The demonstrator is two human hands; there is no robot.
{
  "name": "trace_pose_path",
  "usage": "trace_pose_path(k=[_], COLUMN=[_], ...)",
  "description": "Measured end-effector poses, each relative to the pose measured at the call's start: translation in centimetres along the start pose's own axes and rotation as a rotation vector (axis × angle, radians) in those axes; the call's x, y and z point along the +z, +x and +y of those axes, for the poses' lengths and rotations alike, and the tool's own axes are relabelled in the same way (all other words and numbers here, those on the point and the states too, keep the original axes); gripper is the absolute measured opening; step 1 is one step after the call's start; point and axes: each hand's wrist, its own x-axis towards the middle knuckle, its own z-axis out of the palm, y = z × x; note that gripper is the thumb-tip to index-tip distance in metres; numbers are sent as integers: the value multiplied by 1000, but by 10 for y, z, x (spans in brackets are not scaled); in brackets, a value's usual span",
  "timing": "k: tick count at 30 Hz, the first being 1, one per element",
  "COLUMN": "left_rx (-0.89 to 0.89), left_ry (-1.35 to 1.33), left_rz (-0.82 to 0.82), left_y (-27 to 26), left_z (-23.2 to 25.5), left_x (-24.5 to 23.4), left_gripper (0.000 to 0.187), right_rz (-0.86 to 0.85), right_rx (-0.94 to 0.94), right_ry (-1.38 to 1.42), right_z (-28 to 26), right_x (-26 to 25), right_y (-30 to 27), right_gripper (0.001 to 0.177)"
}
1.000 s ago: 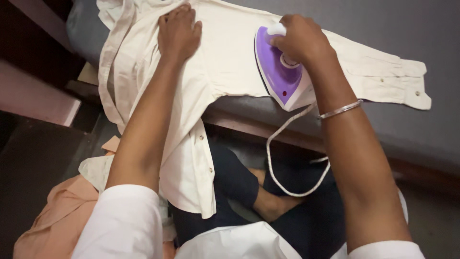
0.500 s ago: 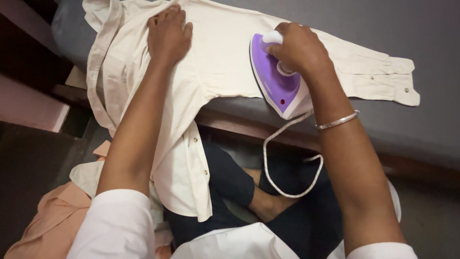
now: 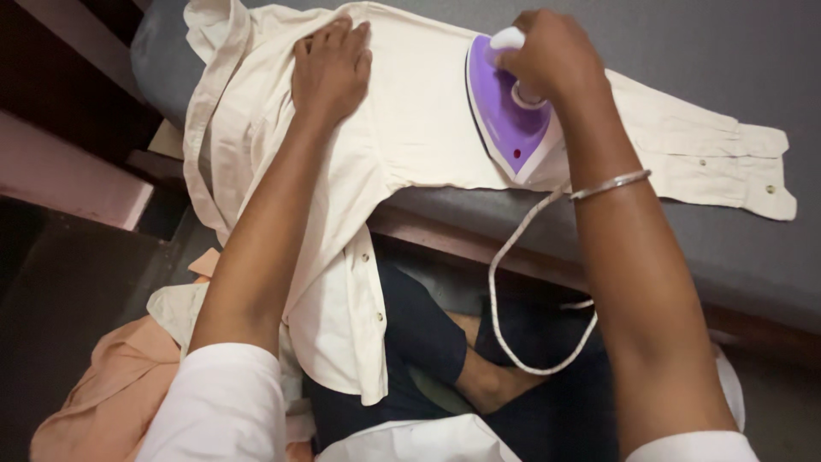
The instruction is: The person irons a white shirt laid out on a low ironing board. They use a purple and white iron to smooth the fabric, repeatedly moving the iron back and forth while holding the shirt with the other hand.
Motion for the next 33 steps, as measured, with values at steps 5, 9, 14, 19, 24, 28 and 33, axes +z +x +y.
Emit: trace_pose_path(k=[5,9,14,19,24,28,33], left_rx=[-11,-7,-7,13,13,8,1], left_ry=[-21,-46,-22,-21,-25,-25,-32], left_rz=[-11,-4,-13,-8,-4,-12,-31], left_y=[-4,-3,-3,-3,-2,-3,-3], left_z=[4,4,3,-1,-1,1,3], left_x=[-4,-6,-3,0,-1,-2,-5], left_gripper=[35,36,37,37,37,36,37], right_rz=[12,-99,-94,-133,-116,-123,-91], right_rx=[-47,20,55,183,155,189,142], right_ry=[139,8,-31,-35,-76,-74,-76], right_z=[8,5,9,1,1,0,3], right_x=[4,-4,-13,-22,-31,-30,-29], right_y=[6,-5,-37,-76,-93,-90,-82], right_gripper=[58,55,58,58,56,55,52])
